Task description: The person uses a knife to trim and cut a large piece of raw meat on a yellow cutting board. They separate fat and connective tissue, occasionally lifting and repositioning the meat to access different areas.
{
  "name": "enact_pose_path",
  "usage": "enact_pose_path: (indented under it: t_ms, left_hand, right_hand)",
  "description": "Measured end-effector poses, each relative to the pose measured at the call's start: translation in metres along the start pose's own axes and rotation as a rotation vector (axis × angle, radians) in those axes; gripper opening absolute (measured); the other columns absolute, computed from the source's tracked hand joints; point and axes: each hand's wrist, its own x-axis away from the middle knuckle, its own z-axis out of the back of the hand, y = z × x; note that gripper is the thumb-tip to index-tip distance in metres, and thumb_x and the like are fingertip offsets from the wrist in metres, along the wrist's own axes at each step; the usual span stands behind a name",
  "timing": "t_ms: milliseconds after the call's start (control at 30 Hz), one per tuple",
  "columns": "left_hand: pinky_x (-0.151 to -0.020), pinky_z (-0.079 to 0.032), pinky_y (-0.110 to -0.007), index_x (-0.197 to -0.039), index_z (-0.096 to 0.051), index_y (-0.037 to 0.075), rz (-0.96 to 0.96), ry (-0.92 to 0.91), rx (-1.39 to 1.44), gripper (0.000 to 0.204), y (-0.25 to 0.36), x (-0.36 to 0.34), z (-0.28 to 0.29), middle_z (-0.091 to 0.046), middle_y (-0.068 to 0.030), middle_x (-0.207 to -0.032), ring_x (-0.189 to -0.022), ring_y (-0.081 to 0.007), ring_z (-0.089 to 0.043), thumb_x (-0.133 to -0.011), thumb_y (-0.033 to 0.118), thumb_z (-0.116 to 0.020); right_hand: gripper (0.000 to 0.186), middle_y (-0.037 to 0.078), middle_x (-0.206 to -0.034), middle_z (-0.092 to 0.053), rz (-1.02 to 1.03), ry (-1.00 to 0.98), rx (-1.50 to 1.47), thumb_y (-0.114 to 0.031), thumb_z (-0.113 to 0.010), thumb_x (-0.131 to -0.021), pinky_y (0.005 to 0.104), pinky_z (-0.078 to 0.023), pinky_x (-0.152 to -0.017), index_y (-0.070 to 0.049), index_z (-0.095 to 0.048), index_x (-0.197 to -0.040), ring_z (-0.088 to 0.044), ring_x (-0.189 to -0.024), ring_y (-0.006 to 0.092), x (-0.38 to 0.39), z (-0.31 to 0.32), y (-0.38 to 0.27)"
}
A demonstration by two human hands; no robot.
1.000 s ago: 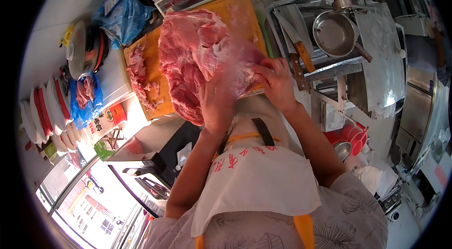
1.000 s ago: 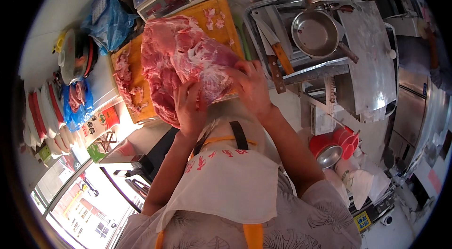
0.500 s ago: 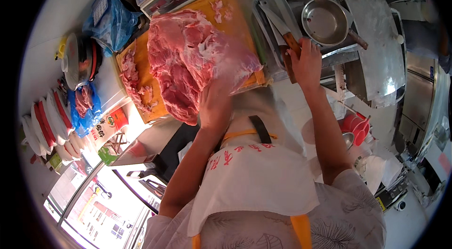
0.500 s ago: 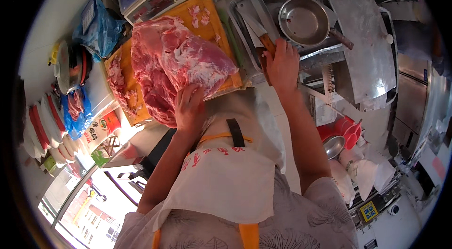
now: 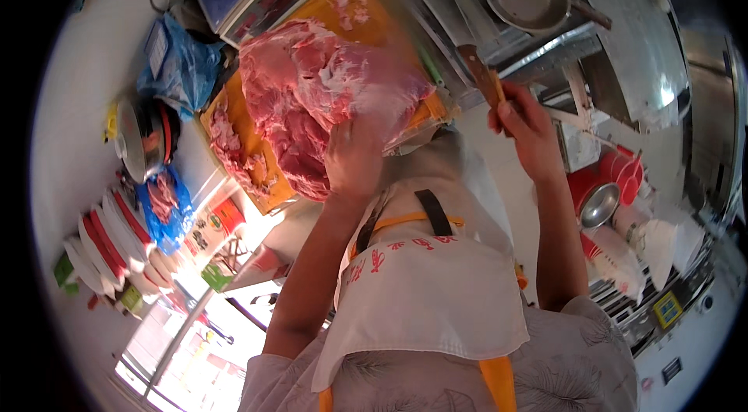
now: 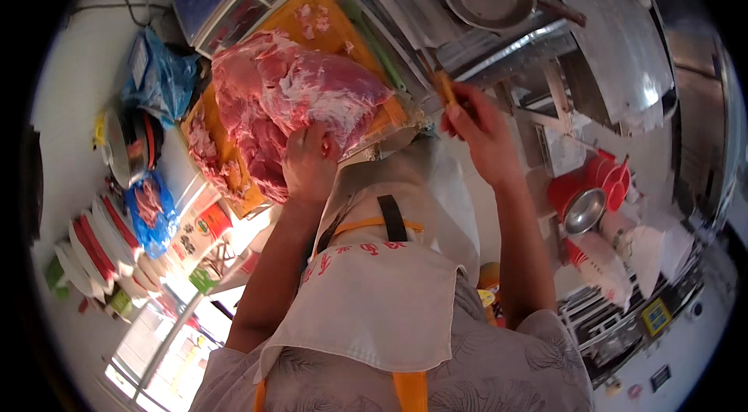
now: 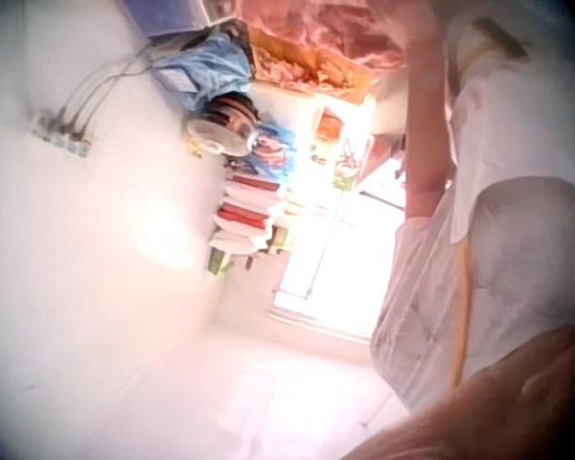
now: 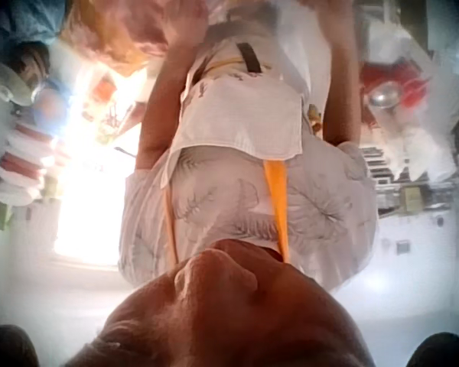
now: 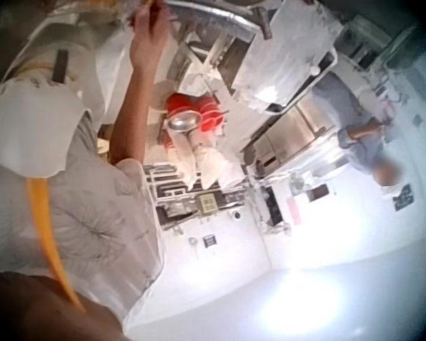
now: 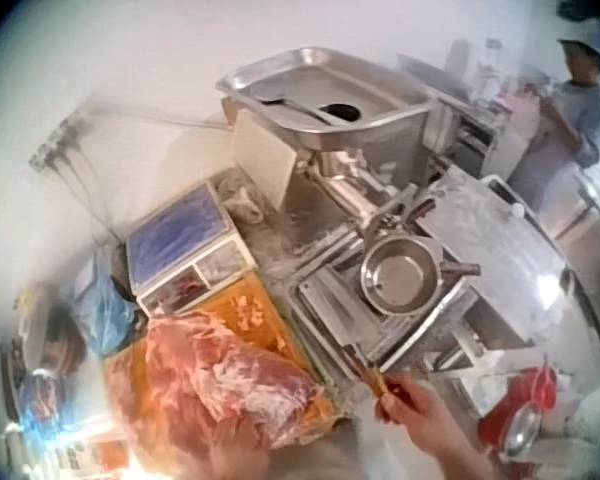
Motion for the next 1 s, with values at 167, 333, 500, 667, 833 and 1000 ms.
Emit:
enact_pose_path:
  t_ms: [167,333,500,667,833,1000]
  left_hand:
    - [-0.064,-0.057,-0.048,-0.089,-0.062,0.008,-0.181,-0.008,-0.089,0.012,-0.015,-0.011,-0.008,-0.065,-0.0159,-0.086,-0.076,-0.0383,-0.067,-0.083,0.007,-0.072]
    - [-0.066,-0.057,-0.049,-0.087,-0.065,0.007,-0.322,-0.114,-0.116,0.009,-0.023,-0.024,-0.004,-0.065,-0.0166,-0.082,-0.079,-0.0374,-0.067,-0.082,0.009,-0.072]
    - [-0.074,-0.058,-0.048,-0.083,-0.065,0.004,-0.443,-0.196,-0.045,0.009,-0.036,-0.033,0.013,-0.066,-0.0164,-0.088,-0.085,-0.0370,-0.068,-0.085,0.012,-0.070]
    - [-0.079,-0.057,-0.047,-0.084,-0.065,0.003,-0.572,-0.232,-0.103,0.010,-0.044,-0.039,0.017,-0.066,-0.0155,-0.092,-0.089,-0.0362,-0.067,-0.083,0.011,-0.071]
    - [-0.080,-0.056,-0.048,-0.085,-0.067,0.005,-0.653,-0.293,-0.253,0.011,-0.042,-0.047,0.008,-0.067,-0.0165,-0.100,-0.089,-0.0367,-0.067,-0.081,0.012,-0.074]
    - [-0.078,-0.057,-0.047,-0.087,-0.069,0.004,-0.600,-0.434,-0.177,0.012,-0.038,-0.054,0.023,-0.068,-0.0164,-0.095,-0.089,-0.0347,-0.068,-0.079,0.011,-0.074]
  right_hand:
    - [0.037,0.006,-0.087,-0.060,-0.002,-0.068,-0.541,-0.026,-0.054,-0.103,0.0257,-0.037,-0.069,0.002,-0.060,-0.125,-0.048,-0.075,0.0120,0.042,-0.039,0.022]
    - [0.041,0.003,-0.083,-0.056,-0.043,0.039,-0.638,-0.037,-0.051,-0.106,0.0248,-0.031,-0.061,0.002,-0.060,-0.113,-0.037,-0.065,0.0093,0.075,-0.090,0.067]
    - [0.043,0.000,-0.084,-0.056,-0.072,0.115,-0.585,-0.041,-0.049,-0.112,0.0238,-0.036,-0.060,-0.001,-0.062,-0.118,-0.048,-0.069,0.0072,0.108,-0.136,0.095]
    - [0.041,-0.002,-0.085,-0.056,-0.065,0.127,-0.626,-0.038,-0.047,-0.114,0.0237,-0.040,-0.061,-0.002,-0.063,-0.126,-0.050,-0.069,0.0069,0.114,-0.158,0.117]
    - [0.040,-0.002,-0.084,-0.056,-0.065,0.108,-0.618,-0.038,-0.047,-0.114,0.0236,-0.040,-0.061,-0.003,-0.062,-0.125,-0.050,-0.069,0.0065,0.110,-0.174,0.137]
    - [0.040,-0.002,-0.086,-0.056,-0.044,0.046,-0.618,-0.037,-0.045,-0.114,0.0231,-0.039,-0.063,-0.003,-0.061,-0.127,-0.050,-0.069,0.0066,0.109,-0.185,0.150]
